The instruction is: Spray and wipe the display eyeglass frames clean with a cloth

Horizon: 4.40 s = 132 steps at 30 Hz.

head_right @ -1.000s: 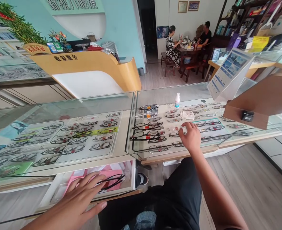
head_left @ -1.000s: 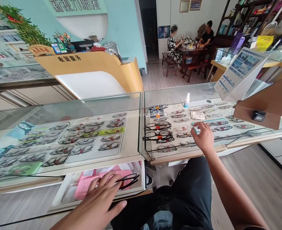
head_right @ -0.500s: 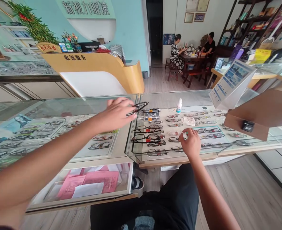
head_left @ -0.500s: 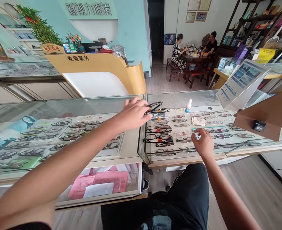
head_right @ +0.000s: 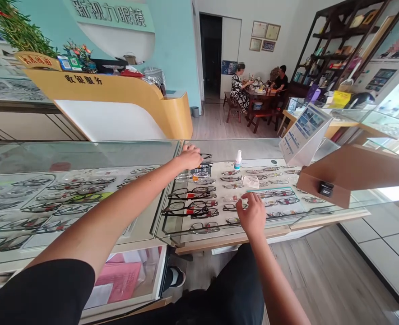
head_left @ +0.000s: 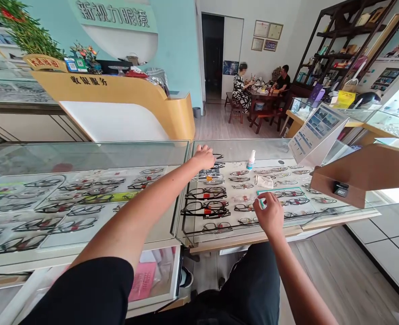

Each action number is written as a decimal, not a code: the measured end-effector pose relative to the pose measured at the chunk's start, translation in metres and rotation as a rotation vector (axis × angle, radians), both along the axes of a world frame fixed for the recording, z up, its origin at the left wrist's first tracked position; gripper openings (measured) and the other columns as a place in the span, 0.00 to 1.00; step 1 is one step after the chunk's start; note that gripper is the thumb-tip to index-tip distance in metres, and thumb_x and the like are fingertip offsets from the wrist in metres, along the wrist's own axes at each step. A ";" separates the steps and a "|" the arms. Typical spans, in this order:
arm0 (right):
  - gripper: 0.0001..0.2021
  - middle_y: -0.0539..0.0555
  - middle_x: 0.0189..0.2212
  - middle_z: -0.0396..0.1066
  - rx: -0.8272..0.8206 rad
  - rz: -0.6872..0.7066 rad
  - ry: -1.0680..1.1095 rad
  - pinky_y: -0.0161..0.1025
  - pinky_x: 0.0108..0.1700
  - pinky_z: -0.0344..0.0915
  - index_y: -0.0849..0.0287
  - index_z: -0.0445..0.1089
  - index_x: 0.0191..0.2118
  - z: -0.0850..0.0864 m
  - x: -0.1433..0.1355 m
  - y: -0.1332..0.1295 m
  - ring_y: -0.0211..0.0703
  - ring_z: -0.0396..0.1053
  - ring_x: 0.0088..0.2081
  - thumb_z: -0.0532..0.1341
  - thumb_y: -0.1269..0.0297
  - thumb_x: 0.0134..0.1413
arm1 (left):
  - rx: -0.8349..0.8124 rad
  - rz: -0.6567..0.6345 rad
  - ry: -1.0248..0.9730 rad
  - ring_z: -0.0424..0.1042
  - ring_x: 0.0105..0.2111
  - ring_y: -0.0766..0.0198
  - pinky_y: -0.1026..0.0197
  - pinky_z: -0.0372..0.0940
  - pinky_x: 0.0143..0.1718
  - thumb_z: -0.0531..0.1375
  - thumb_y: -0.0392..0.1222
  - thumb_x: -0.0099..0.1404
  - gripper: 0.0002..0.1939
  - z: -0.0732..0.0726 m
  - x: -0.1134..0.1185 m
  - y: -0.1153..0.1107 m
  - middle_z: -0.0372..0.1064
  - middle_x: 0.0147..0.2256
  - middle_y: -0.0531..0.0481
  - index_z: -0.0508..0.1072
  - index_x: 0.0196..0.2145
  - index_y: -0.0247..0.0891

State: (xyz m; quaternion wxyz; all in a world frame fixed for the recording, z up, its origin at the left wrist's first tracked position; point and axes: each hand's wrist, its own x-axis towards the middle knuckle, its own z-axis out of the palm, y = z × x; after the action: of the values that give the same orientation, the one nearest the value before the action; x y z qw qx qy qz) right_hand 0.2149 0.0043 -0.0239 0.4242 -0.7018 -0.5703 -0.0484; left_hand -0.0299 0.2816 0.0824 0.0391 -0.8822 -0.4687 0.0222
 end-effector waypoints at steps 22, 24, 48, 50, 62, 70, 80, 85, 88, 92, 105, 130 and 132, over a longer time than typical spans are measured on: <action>0.06 0.56 0.40 0.83 0.227 0.601 0.072 0.48 0.46 0.76 0.51 0.78 0.47 0.035 -0.051 -0.049 0.52 0.81 0.43 0.62 0.63 0.79 | 0.107 0.521 -0.205 0.65 0.76 0.36 0.28 0.58 0.77 0.46 0.58 0.79 0.34 -0.028 -0.350 -0.214 0.70 0.76 0.40 0.80 0.70 0.48; 0.12 0.57 0.48 0.86 -0.078 1.001 0.156 0.47 0.52 0.80 0.49 0.80 0.54 0.050 -0.093 -0.063 0.51 0.84 0.50 0.58 0.64 0.83 | 0.079 0.659 -0.213 0.65 0.77 0.35 0.29 0.58 0.78 0.47 0.58 0.78 0.35 -0.042 -0.392 -0.230 0.70 0.76 0.37 0.78 0.72 0.46; 0.22 0.72 0.80 0.62 -0.589 0.907 -0.322 0.63 0.81 0.51 0.68 0.76 0.68 -0.055 -0.469 0.073 0.67 0.50 0.84 0.52 0.65 0.83 | 0.097 0.965 -0.389 0.61 0.75 0.31 0.29 0.58 0.76 0.60 0.62 0.74 0.31 -0.055 -0.408 -0.237 0.65 0.75 0.37 0.74 0.69 0.49; 0.22 0.72 0.82 0.59 -0.597 0.871 -0.351 0.64 0.83 0.46 0.70 0.77 0.67 -0.061 -0.468 0.090 0.69 0.47 0.84 0.52 0.67 0.81 | 0.088 0.963 -0.397 0.61 0.75 0.31 0.30 0.59 0.75 0.60 0.62 0.75 0.30 -0.055 -0.408 -0.238 0.65 0.75 0.37 0.74 0.68 0.49; 0.16 0.70 0.70 0.76 -0.662 0.946 -0.502 0.68 0.85 0.36 0.64 0.87 0.57 -0.076 -0.472 0.139 0.71 0.59 0.79 0.63 0.69 0.75 | 0.103 0.959 -0.405 0.61 0.76 0.32 0.29 0.59 0.75 0.61 0.60 0.74 0.29 -0.056 -0.407 -0.241 0.65 0.75 0.38 0.74 0.68 0.49; 0.18 0.67 0.61 0.82 -0.657 0.955 -0.545 0.70 0.84 0.36 0.61 0.87 0.58 -0.069 -0.481 0.135 0.65 0.68 0.69 0.62 0.72 0.71 | 0.094 0.964 -0.400 0.61 0.76 0.31 0.29 0.59 0.76 0.60 0.61 0.75 0.31 -0.053 -0.406 -0.240 0.64 0.76 0.37 0.73 0.69 0.48; 0.16 0.70 0.61 0.81 -0.683 1.053 -0.479 0.64 0.82 0.51 0.64 0.85 0.53 -0.031 -0.451 0.058 0.63 0.72 0.66 0.60 0.64 0.77 | 0.091 0.962 -0.393 0.59 0.77 0.27 0.24 0.56 0.76 0.58 0.65 0.74 0.33 -0.055 -0.415 -0.233 0.65 0.75 0.33 0.74 0.68 0.48; 0.11 0.61 0.47 0.86 -0.787 1.211 -0.395 0.48 0.62 0.72 0.57 0.87 0.41 -0.009 -0.398 0.017 0.55 0.80 0.54 0.66 0.62 0.73 | 0.070 0.962 -0.371 0.58 0.76 0.28 0.25 0.56 0.76 0.56 0.66 0.75 0.35 -0.051 -0.415 -0.231 0.63 0.75 0.33 0.72 0.70 0.46; 0.10 0.57 0.43 0.86 -0.826 1.292 -0.331 0.41 0.52 0.71 0.57 0.86 0.38 0.006 -0.363 0.001 0.51 0.81 0.49 0.69 0.62 0.71 | 0.060 0.968 -0.349 0.58 0.76 0.29 0.24 0.56 0.76 0.54 0.68 0.76 0.36 -0.049 -0.414 -0.229 0.62 0.75 0.33 0.71 0.71 0.45; 0.08 0.59 0.45 0.84 -0.851 1.386 -0.175 0.41 0.48 0.68 0.59 0.86 0.40 0.035 -0.323 -0.017 0.51 0.79 0.50 0.70 0.63 0.71 | 0.040 0.977 -0.314 0.56 0.77 0.29 0.26 0.55 0.77 0.52 0.69 0.76 0.39 -0.046 -0.413 -0.227 0.61 0.76 0.33 0.70 0.73 0.43; 0.08 0.60 0.52 0.80 -0.448 1.268 -0.322 0.56 0.71 0.66 0.59 0.83 0.45 0.133 -0.260 0.035 0.57 0.72 0.60 0.65 0.69 0.78 | 0.032 0.968 -0.328 0.55 0.77 0.29 0.26 0.54 0.78 0.52 0.69 0.77 0.39 -0.045 -0.415 -0.226 0.60 0.76 0.32 0.71 0.73 0.43; 0.12 0.61 0.54 0.85 -0.461 0.951 -0.652 0.65 0.83 0.51 0.56 0.86 0.47 0.092 -0.280 0.070 0.60 0.74 0.66 0.63 0.66 0.79 | 0.061 0.983 -0.353 0.58 0.77 0.28 0.28 0.57 0.77 0.56 0.66 0.75 0.37 -0.052 -0.417 -0.225 0.62 0.76 0.33 0.73 0.72 0.45; 0.13 0.60 0.54 0.86 -0.458 0.946 -0.664 0.66 0.84 0.50 0.56 0.86 0.46 0.091 -0.281 0.071 0.62 0.73 0.68 0.62 0.66 0.80 | 0.074 0.981 -0.362 0.59 0.77 0.27 0.27 0.58 0.76 0.57 0.66 0.74 0.36 -0.052 -0.417 -0.224 0.63 0.76 0.32 0.74 0.71 0.45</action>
State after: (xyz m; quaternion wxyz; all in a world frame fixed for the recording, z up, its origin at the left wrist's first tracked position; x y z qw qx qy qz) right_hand -0.0661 0.0752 0.0672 0.0384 -0.3940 -0.9168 0.0528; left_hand -0.4473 0.0572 0.0303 -0.0264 -0.5465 -0.8266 -0.1316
